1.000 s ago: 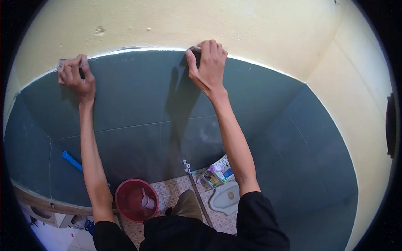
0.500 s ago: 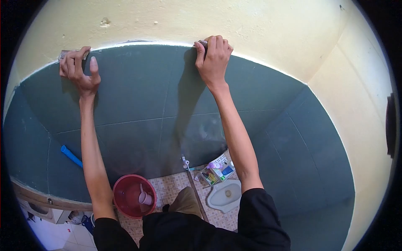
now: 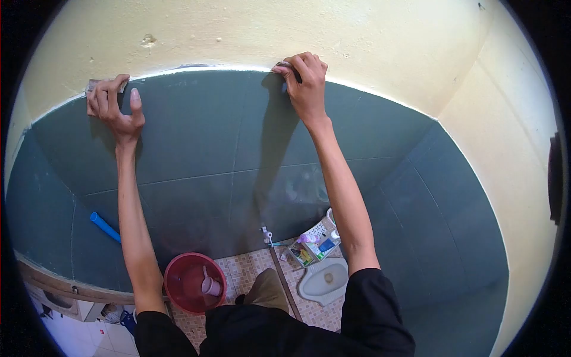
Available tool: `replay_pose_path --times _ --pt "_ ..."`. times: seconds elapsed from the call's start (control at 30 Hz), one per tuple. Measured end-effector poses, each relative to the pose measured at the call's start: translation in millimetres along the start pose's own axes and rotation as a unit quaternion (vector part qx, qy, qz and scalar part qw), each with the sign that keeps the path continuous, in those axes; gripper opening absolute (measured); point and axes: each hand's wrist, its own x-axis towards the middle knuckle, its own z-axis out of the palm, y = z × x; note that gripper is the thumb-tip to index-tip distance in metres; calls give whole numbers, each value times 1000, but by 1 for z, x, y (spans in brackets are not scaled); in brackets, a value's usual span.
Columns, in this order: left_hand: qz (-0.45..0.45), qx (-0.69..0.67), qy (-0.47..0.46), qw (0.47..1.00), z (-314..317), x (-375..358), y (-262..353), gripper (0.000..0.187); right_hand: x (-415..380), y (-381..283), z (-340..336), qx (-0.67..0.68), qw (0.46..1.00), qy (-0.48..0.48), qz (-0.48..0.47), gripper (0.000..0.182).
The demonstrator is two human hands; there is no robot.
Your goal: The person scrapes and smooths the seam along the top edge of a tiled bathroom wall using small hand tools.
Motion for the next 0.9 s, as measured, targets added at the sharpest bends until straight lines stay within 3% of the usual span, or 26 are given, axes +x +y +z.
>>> replay_pose_path --times 0.27,0.5,0.9 --pt "-12 -6 -4 1000 -1 -2 -2 31 7 5 -14 23 999 -45 -20 12" --pt "1 12 1 1000 -3 0 2 32 21 9 -25 -15 999 -26 -23 13" --pt "-7 7 13 1000 0 0 1 30 19 4 -22 -37 996 -81 18 10"
